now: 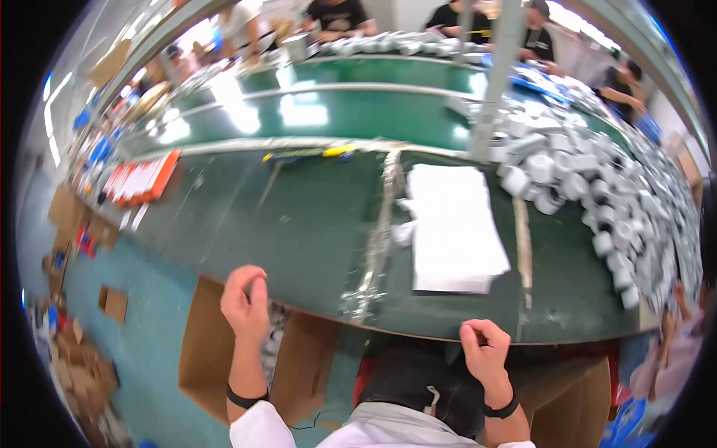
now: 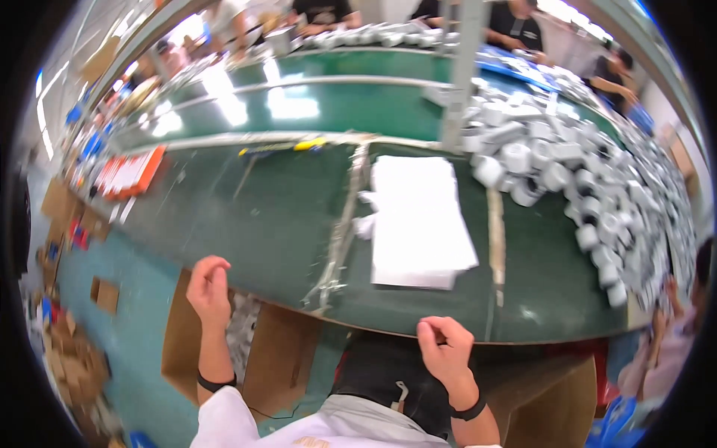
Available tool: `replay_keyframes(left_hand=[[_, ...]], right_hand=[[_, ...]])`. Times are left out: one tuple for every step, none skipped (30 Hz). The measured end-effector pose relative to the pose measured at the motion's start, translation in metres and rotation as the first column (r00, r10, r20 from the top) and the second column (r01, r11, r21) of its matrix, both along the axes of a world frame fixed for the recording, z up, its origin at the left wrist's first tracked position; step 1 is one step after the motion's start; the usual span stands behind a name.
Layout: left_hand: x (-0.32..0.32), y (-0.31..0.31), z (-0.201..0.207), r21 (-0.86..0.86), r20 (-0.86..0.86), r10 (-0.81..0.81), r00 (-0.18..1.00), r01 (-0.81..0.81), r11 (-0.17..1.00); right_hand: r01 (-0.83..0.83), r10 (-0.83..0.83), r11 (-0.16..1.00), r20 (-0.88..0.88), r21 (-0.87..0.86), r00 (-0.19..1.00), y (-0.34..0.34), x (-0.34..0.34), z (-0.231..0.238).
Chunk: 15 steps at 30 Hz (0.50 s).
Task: The person packages handheld fans by picking up a fan from a pile, sliding it into a plastic bag, and placing the bagged fan into a cardboard box. This process is repeated for several fans, occasionally moving a stack of plastic bags to reach the work area.
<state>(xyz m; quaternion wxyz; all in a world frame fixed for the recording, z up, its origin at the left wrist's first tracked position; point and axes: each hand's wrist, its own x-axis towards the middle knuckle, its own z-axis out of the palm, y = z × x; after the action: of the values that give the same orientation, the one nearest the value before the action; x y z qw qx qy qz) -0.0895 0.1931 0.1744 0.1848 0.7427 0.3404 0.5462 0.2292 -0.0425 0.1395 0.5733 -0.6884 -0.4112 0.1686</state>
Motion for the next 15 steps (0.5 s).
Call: replay_keyframes(left_hand=[[0.025, -0.005, -0.001, -0.048, 0.026, -0.055, 0.998, 0.056, 0.997], [0.050, -0.007, -0.005, -0.098, 0.055, -0.114, 0.992, 0.119, 0.988], [0.066, -0.007, -0.012, -0.082, 0.058, -0.171, 0.984, 0.175, 0.981], [0.079, -0.008, -0.022, -0.260, 0.152, -0.186, 0.971, 0.221, 0.940], [0.092, -0.008, -0.032, -0.430, 0.237, -0.180, 0.955, 0.269, 0.862], [0.106, -0.008, -0.041, -0.526, 0.177, -0.143, 0.974, 0.217, 0.822], [0.108, -0.009, -0.044, -0.472, 0.043, -0.170, 0.984, 0.170, 0.865], [0.108, -0.010, -0.041, -0.402, -0.092, -0.177, 0.980, 0.127, 0.907], [0.109, -0.012, -0.041, -0.398, -0.092, -0.207, 0.974, 0.155, 0.904], [0.109, -0.014, -0.042, -0.378, -0.111, -0.191, 0.975, 0.137, 0.916], [0.109, -0.015, -0.043, -0.358, -0.129, -0.173, 0.976, 0.116, 0.926], [0.110, -0.016, -0.043, -0.356, -0.127, -0.192, 0.973, 0.136, 0.925], [0.110, -0.016, -0.043, -0.340, -0.141, -0.188, 0.972, 0.131, 0.931], [0.109, -0.015, -0.044, -0.324, -0.156, -0.180, 0.971, 0.122, 0.938], [0.107, -0.015, -0.044, -0.298, -0.153, -0.180, 0.972, 0.128, 0.946]], right_hand=[[-0.015, 0.015, 1.000, -0.021, 0.027, 1.000, -0.007, 0.006, 0.009], [-0.024, 0.026, 0.998, -0.036, 0.052, 0.999, -0.015, 0.015, 0.017], [0.032, -0.030, 0.997, -0.032, 0.068, 0.999, -0.024, 0.024, 0.023], [0.055, -0.057, 0.996, 0.032, 0.072, 0.998, -0.034, 0.034, 0.030], [0.074, -0.081, 0.995, 0.095, 0.073, 0.992, -0.043, 0.044, 0.037], [0.149, -0.151, 0.988, 0.089, 0.027, 0.984, -0.052, 0.055, 0.046], [0.212, -0.213, 0.977, 0.109, 0.018, 0.971, -0.060, 0.069, 0.050], [0.269, -0.268, 0.963, 0.127, 0.011, 0.955, -0.067, 0.084, 0.053], [0.299, -0.295, 0.954, 0.102, -0.022, 0.950, -0.072, 0.097, 0.058], [0.319, -0.315, 0.946, 0.079, -0.054, 0.946, -0.075, 0.110, 0.065], [0.340, -0.331, 0.938, 0.114, -0.066, 0.937, -0.076, 0.123, 0.068], [0.330, -0.320, 0.942, 0.151, -0.051, 0.935, -0.077, 0.137, 0.073], [0.355, -0.330, 0.931, 0.223, -0.085, 0.917, -0.073, 0.149, 0.079], [0.378, -0.331, 0.918, 0.294, -0.118, 0.897, -0.068, 0.159, 0.085], [0.381, -0.335, 0.917, 0.292, -0.116, 0.896, -0.059, 0.167, 0.090]])
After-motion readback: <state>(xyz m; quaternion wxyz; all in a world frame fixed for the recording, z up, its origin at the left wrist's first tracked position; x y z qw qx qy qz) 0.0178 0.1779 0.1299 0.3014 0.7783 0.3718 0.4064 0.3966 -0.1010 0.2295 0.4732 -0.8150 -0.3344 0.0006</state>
